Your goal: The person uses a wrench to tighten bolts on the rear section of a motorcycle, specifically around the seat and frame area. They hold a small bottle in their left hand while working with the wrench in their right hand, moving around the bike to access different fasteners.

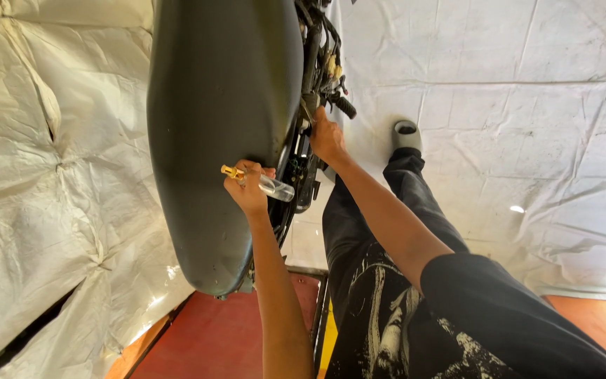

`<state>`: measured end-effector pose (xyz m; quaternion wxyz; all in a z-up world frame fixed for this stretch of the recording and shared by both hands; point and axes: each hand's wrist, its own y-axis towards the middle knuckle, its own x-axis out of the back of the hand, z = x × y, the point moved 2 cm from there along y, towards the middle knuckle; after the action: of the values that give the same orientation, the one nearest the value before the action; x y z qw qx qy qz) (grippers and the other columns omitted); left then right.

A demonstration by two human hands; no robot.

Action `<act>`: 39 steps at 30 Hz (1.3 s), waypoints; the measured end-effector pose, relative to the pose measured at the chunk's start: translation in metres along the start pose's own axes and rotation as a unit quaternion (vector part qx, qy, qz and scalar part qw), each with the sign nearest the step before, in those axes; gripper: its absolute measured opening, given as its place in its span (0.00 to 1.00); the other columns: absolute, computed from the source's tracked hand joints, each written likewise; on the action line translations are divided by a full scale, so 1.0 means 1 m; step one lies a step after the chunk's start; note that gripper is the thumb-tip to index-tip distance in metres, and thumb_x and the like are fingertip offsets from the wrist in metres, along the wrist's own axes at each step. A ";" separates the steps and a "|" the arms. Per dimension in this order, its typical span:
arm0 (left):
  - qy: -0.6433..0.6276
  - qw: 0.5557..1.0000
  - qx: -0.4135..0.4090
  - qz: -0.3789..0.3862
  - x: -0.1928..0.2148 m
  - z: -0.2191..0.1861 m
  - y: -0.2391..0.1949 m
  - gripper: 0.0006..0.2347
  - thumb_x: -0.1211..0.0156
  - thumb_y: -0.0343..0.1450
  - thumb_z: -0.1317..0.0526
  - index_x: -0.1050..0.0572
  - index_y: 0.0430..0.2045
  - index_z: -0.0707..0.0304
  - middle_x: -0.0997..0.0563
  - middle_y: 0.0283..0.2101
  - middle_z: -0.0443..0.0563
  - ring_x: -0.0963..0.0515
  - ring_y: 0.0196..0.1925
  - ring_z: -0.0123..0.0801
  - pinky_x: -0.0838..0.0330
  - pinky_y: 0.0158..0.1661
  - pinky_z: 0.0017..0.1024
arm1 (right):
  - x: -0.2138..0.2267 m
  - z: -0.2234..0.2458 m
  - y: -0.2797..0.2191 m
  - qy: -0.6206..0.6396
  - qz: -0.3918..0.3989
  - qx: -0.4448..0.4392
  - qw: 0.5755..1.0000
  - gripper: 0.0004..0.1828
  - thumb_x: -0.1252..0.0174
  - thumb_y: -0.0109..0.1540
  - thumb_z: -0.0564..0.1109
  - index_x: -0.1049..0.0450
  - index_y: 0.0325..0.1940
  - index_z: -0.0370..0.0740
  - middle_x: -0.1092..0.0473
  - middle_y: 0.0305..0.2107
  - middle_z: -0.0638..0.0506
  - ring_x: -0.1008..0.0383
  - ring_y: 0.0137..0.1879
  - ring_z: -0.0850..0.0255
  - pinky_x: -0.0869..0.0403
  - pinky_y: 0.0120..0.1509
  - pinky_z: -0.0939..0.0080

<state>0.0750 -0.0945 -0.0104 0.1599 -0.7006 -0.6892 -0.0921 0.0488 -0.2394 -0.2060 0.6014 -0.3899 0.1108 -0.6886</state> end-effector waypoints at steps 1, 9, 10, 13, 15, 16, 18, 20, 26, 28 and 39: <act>-0.004 1.000 -0.002 -0.007 -0.001 -0.005 -0.001 0.07 0.44 0.62 0.66 0.31 0.11 0.62 0.25 0.11 0.52 0.21 0.18 0.30 0.27 0.29 0.23 | -0.004 0.004 -0.002 -0.024 0.020 -0.015 0.999 0.11 0.53 0.66 0.41 0.43 0.52 0.47 0.25 0.32 0.34 0.21 0.44 0.31 0.24 0.49 0.34; 0.067 0.996 -0.036 -0.039 -0.003 -0.009 0.000 0.08 0.42 0.61 0.66 0.29 0.08 0.57 0.24 0.10 0.44 0.24 0.15 0.24 0.28 0.29 0.21 | -0.026 -0.027 0.005 -0.004 0.028 -0.044 0.999 0.08 0.56 0.68 0.47 0.42 0.51 0.50 0.24 0.33 0.35 0.21 0.46 0.31 0.24 0.51 0.34; 0.061 0.997 -0.037 -0.041 -0.004 -0.008 -0.001 0.08 0.42 0.62 0.66 0.28 0.09 0.58 0.24 0.10 0.44 0.24 0.15 0.24 0.29 0.29 0.21 | -0.021 -0.021 0.002 -0.020 0.023 -0.041 0.999 0.07 0.56 0.68 0.45 0.43 0.50 0.50 0.24 0.33 0.35 0.21 0.46 0.31 0.24 0.51 0.34; 0.078 0.995 -0.045 -0.040 -0.003 -0.014 -0.003 0.09 0.41 0.62 0.64 0.28 0.09 0.57 0.23 0.10 0.42 0.24 0.15 0.24 0.29 0.29 0.21 | -0.003 0.000 -0.034 -0.023 0.028 -0.020 0.999 0.07 0.58 0.68 0.43 0.43 0.51 0.48 0.25 0.33 0.33 0.22 0.46 0.30 0.25 0.49 0.31; 0.097 0.993 -0.054 -0.043 -0.005 -0.012 0.001 0.09 0.41 0.62 0.63 0.28 0.08 0.54 0.23 0.10 0.40 0.23 0.15 0.24 0.29 0.29 0.20 | 0.008 0.008 -0.048 -0.014 0.038 0.002 0.999 0.08 0.59 0.69 0.42 0.42 0.53 0.46 0.26 0.33 0.30 0.22 0.46 0.28 0.26 0.48 0.28; 0.106 0.992 -0.060 -0.043 -0.005 -0.007 0.003 0.09 0.41 0.62 0.62 0.27 0.08 0.53 0.23 0.10 0.39 0.23 0.15 0.24 0.29 0.29 0.20 | 0.010 0.007 -0.049 -0.022 0.049 0.008 0.999 0.08 0.59 0.69 0.43 0.40 0.52 0.45 0.25 0.33 0.29 0.22 0.46 0.28 0.26 0.48 0.29; 0.122 0.990 -0.055 -0.047 -0.004 -0.002 0.002 0.09 0.41 0.62 0.62 0.27 0.08 0.52 0.23 0.10 0.38 0.24 0.15 0.24 0.29 0.30 0.19 | 0.007 -0.001 -0.051 -0.031 0.074 0.012 0.997 0.07 0.59 0.70 0.44 0.38 0.51 0.44 0.25 0.33 0.29 0.22 0.46 0.28 0.26 0.48 0.30; 0.107 0.990 -0.073 -0.056 -0.005 -0.005 0.000 0.09 0.40 0.62 0.64 0.28 0.08 0.55 0.24 0.09 0.41 0.25 0.14 0.26 0.30 0.28 0.20 | 0.005 -0.011 -0.048 -0.051 0.026 0.078 0.995 0.07 0.56 0.69 0.42 0.39 0.52 0.50 0.24 0.29 0.38 0.22 0.39 0.31 0.24 0.41 0.31; 0.107 0.990 -0.075 -0.059 -0.005 -0.003 -0.001 0.08 0.41 0.62 0.62 0.28 0.08 0.55 0.24 0.10 0.41 0.24 0.14 0.26 0.30 0.28 0.20 | 0.023 -0.021 -0.046 -0.189 0.001 0.106 0.976 0.05 0.51 0.67 0.47 0.38 0.47 0.55 0.26 0.30 0.46 0.20 0.36 0.37 0.22 0.41 0.38; 0.109 0.990 -0.073 -0.057 -0.005 -0.003 0.000 0.09 0.41 0.62 0.62 0.29 0.09 0.55 0.24 0.10 0.41 0.25 0.14 0.25 0.30 0.27 0.20 | 0.021 -0.015 -0.031 -0.182 -0.012 0.103 0.978 0.05 0.50 0.68 0.47 0.38 0.46 0.54 0.26 0.28 0.48 0.20 0.35 0.38 0.22 0.40 0.39; 0.131 0.984 -0.091 -0.072 -0.003 0.007 -0.004 0.10 0.37 0.63 0.59 0.28 0.09 0.53 0.24 0.10 0.39 0.24 0.13 0.26 0.31 0.26 0.20 | 0.026 -0.026 -0.028 -0.164 -0.051 0.123 0.977 0.03 0.48 0.68 0.47 0.33 0.46 0.55 0.26 0.28 0.52 0.19 0.36 0.44 0.20 0.42 0.41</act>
<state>0.0699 -0.0943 -0.0176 0.1773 -0.6426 -0.6996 -0.2571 0.0113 -0.2647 -0.1953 0.6184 -0.4261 -0.0952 -0.6534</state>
